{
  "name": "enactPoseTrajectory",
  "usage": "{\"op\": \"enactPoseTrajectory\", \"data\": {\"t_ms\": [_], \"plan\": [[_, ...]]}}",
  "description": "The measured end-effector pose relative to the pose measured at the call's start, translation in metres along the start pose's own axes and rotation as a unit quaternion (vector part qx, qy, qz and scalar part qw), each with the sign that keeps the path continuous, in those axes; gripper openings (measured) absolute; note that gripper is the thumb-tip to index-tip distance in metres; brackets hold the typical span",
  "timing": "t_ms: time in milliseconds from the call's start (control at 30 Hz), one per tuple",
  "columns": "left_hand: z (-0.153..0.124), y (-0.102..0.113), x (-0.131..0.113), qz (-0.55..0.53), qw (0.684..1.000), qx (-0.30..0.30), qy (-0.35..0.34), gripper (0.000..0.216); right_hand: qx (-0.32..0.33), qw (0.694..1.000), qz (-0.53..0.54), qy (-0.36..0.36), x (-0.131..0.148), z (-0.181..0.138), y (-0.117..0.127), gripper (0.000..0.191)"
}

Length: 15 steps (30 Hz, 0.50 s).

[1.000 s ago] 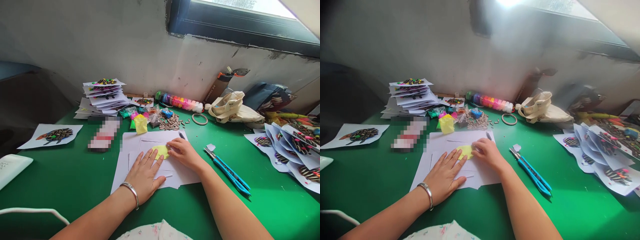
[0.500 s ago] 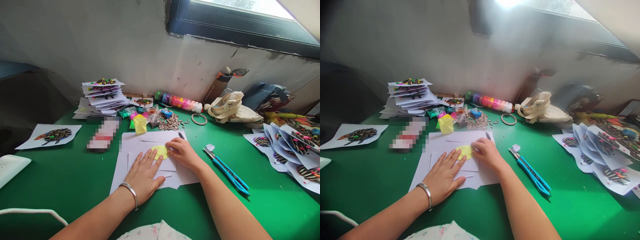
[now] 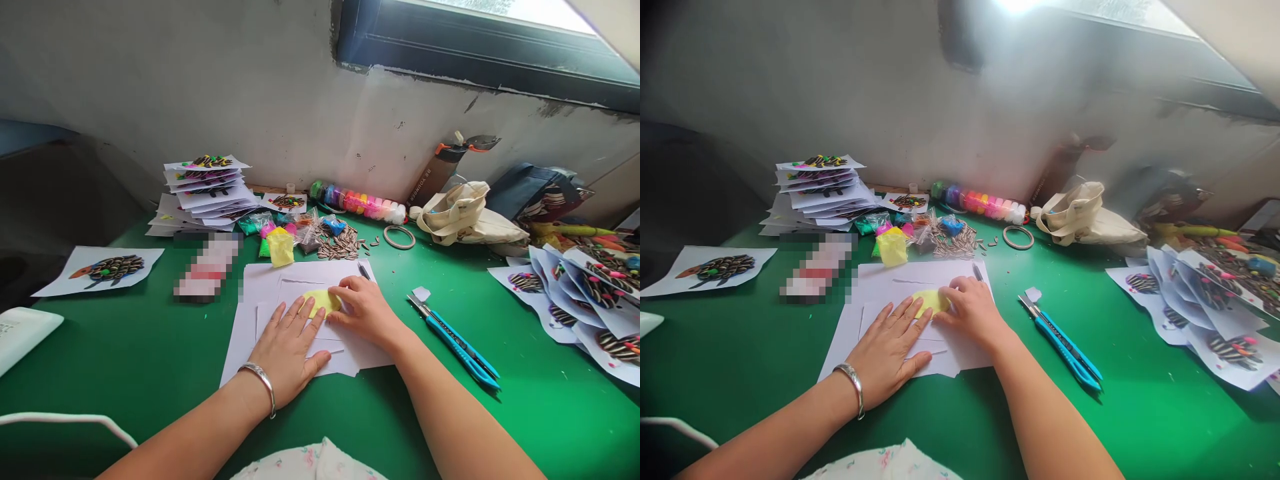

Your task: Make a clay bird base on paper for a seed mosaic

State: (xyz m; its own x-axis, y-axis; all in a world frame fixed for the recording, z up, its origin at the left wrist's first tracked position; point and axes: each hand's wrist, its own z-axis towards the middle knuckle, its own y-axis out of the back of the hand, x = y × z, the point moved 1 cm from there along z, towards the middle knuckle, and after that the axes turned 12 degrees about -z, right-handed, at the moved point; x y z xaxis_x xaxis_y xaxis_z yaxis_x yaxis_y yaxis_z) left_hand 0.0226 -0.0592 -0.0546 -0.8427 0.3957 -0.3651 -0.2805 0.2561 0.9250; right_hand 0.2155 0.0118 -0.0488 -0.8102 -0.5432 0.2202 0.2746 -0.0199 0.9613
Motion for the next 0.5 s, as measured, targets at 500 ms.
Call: {"op": "enactPoseTrajectory", "data": {"t_ms": [500], "plan": [[-0.0012,-0.002,0.001,-0.005,1.0,-0.017,-0.007,0.064,-0.015,1.0,0.018,-0.006,-0.0055,0.0025,-0.0064,0.025]]}}
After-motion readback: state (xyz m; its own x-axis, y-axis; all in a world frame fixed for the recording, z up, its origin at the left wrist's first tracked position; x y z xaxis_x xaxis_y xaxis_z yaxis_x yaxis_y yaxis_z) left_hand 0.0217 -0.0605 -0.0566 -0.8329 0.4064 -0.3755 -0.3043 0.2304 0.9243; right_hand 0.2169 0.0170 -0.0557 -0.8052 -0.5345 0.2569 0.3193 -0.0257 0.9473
